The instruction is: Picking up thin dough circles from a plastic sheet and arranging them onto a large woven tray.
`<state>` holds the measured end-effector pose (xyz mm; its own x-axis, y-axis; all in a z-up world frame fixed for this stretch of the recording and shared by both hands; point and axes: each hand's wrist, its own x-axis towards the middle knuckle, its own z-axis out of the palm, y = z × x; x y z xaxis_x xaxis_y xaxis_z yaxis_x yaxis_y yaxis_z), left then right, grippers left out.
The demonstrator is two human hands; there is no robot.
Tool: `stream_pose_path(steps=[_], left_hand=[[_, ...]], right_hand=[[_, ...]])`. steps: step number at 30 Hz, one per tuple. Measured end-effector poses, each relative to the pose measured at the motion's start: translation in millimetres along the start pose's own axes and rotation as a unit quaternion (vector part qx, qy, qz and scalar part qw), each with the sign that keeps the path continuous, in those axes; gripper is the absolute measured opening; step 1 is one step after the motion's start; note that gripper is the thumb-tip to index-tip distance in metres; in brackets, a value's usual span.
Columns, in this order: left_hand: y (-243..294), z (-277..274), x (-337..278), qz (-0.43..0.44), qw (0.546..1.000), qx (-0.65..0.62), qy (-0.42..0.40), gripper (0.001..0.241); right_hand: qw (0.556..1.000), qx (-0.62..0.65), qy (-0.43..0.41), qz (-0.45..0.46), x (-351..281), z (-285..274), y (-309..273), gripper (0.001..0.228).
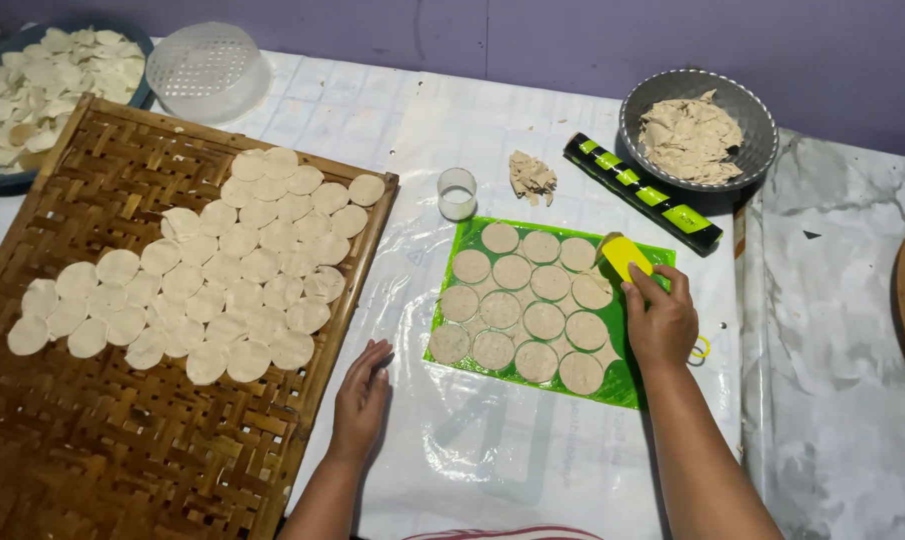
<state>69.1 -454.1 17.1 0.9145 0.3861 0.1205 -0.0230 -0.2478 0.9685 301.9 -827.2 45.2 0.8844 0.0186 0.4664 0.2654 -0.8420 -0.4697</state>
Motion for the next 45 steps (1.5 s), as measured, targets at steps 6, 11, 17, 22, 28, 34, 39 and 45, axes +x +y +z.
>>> stream_pose_path(steps=[6, 11, 17, 22, 28, 34, 39, 45], left_hand=[[35.0, 10.6, 11.1, -0.062, 0.994, -0.092, -0.004, 0.036], [39.3, 28.5, 8.0, -0.1, 0.983, -0.137, -0.07, 0.037], [22.4, 19.2, -11.1, -0.123, 0.983, -0.084, -0.105, 0.036], [20.5, 6.0, -18.9, -0.156, 0.98, -0.072, -0.102, 0.035], [33.0, 2.4, -16.5, -0.174, 0.976, -0.066, -0.113, 0.036], [25.8, -0.5, -19.8, -0.184, 0.973, -0.092, -0.108, 0.036], [17.6, 1.0, -20.4, -0.185, 0.97, -0.122, -0.097, 0.036], [27.0, 0.1, -15.5, -0.186, 0.971, -0.108, -0.103, 0.036]], right_hand=[[0.997, 0.063, -0.008, -0.049, -17.2, -26.4, -69.7, 0.03], [1.0, -0.009, -0.01, 0.023, -32.9, -26.8, -56.5, 0.032], [0.966, -0.235, 0.008, 0.113, -28.7, -17.2, -1.3, 0.034], [0.979, -0.194, -0.005, 0.057, 4.7, 24.8, 13.8, 0.025], [0.989, -0.026, -0.074, 0.125, 59.5, 81.7, 15.2, 0.028], [0.97, -0.033, -0.141, 0.196, 82.2, 88.8, 15.0, 0.025], [0.992, -0.004, -0.111, 0.066, 86.6, 102.8, 37.4, 0.013], [0.961, 0.186, -0.189, 0.076, 95.9, 77.3, 7.5, 0.017]])
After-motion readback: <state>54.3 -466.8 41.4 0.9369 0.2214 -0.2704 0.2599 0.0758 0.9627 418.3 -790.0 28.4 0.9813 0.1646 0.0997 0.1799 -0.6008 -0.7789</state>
